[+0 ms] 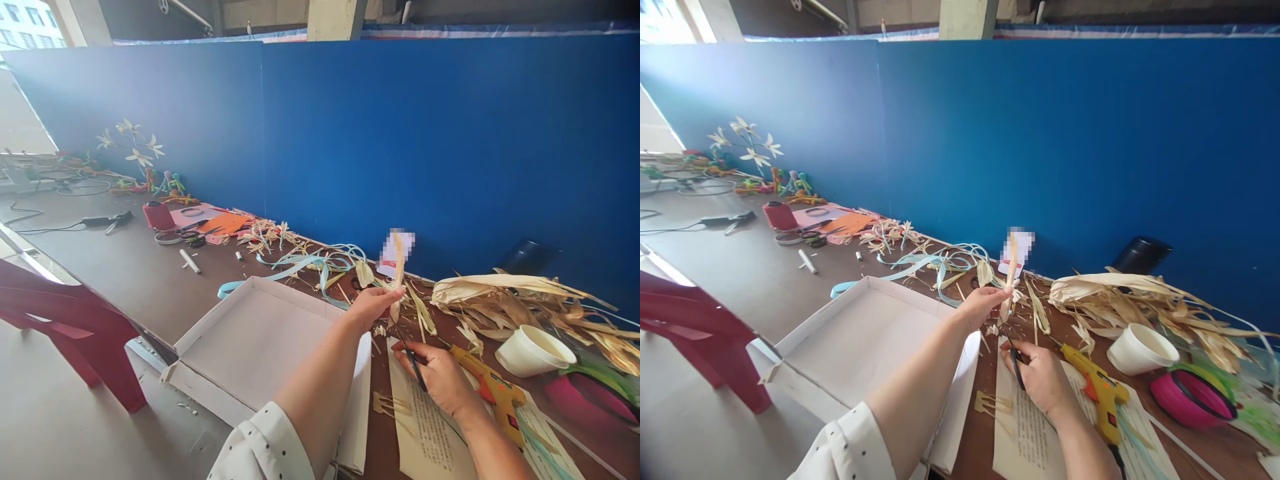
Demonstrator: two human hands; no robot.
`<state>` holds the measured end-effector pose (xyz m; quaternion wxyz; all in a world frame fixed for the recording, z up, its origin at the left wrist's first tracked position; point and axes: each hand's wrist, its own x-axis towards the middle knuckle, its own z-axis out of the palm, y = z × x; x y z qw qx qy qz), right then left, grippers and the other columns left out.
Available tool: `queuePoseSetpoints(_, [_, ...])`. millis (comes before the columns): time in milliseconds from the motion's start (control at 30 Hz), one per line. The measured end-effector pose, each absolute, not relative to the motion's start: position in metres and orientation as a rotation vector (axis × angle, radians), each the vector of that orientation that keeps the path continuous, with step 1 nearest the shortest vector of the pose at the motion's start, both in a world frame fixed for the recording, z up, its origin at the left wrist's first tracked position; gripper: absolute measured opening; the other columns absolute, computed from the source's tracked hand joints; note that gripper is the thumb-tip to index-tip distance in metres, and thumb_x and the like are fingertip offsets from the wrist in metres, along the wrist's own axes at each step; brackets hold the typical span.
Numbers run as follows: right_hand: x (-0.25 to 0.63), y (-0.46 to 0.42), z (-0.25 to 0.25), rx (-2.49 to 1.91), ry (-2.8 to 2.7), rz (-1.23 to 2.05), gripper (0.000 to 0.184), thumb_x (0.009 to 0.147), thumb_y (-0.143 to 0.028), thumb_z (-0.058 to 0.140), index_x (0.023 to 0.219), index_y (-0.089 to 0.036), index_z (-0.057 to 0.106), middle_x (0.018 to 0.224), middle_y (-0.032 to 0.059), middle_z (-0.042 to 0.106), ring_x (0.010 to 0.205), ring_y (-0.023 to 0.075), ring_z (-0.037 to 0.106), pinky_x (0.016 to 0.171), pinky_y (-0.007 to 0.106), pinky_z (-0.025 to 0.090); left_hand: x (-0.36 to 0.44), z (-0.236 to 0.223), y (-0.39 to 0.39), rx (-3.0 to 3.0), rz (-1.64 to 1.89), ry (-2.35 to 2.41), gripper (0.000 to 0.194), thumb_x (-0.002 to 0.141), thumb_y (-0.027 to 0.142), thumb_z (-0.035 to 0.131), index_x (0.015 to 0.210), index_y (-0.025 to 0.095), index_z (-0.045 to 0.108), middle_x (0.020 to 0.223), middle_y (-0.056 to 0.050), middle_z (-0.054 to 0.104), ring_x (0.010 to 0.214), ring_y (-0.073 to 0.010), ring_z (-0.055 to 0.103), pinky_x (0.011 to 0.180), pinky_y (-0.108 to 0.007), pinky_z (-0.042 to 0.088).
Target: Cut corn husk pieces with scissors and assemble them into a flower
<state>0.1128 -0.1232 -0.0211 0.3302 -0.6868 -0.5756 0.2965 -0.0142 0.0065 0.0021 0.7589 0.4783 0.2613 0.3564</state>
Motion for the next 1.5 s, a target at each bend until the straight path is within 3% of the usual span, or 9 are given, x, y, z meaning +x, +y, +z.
queuePoseSetpoints(167, [0.109,-0.125,-0.017,-1.800,-1.544,0.840,0.035,0.073,-0.037,0.063,0.103,-0.022,0.071,0.072,-0.0017,0.070,0.070,0.0211,0.062,0.065,0.028,0.046,-0.012,0.000,0.012,1.012,0.864,0.702,0.032,0.058,0.037,0.078,0.064,0.012,0.058,0.057,0.002,0.053,0.049,-0.0052,0.044,0.052,-0.020,0.037])
queuePoseSetpoints(367, [0.104,-0.126,-0.010,-1.759,-1.521,0.889,0.036,0.074,-0.043,0.063,0.099,-0.020,0.072,0.078,0.0006,0.071,0.075,0.0227,0.062,0.069,0.028,0.047,-0.017,0.009,0.008,1.033,0.896,0.784,0.023,0.061,0.029,0.075,0.059,0.014,0.058,0.051,0.003,0.050,0.047,-0.0056,0.040,0.048,-0.020,0.032])
queuePoseSetpoints(633, [0.098,-0.127,-0.001,-1.706,-1.444,0.989,0.035,0.074,-0.045,0.062,0.097,-0.019,0.072,0.078,0.0012,0.071,0.077,0.0230,0.063,0.069,0.028,0.047,-0.015,0.006,0.010,1.007,0.959,0.834,0.021,0.061,0.027,0.073,0.058,0.014,0.057,0.048,0.005,0.044,0.043,-0.0042,0.031,0.044,-0.020,0.023])
queuePoseSetpoints(1167, [0.099,-0.125,-0.005,-1.776,-1.490,0.849,0.035,0.073,-0.042,0.061,0.096,-0.019,0.072,0.076,0.0014,0.070,0.076,0.0239,0.061,0.069,0.029,0.046,-0.018,0.013,0.006,0.949,1.002,0.910,0.019,0.063,0.022,0.069,0.055,0.014,0.055,0.046,0.004,0.043,0.044,-0.0048,0.033,0.045,-0.020,0.025])
queuePoseSetpoints(1500, [0.100,-0.123,-0.015,-1.771,-1.471,0.876,0.032,0.073,-0.042,0.064,0.096,-0.021,0.072,0.064,-0.0020,0.063,0.060,0.0174,0.055,0.057,0.026,0.041,-0.017,0.013,0.008,0.870,1.014,0.912,0.020,0.062,0.021,0.070,0.054,0.013,0.053,0.045,0.004,0.043,0.043,-0.0046,0.032,0.045,-0.020,0.025])
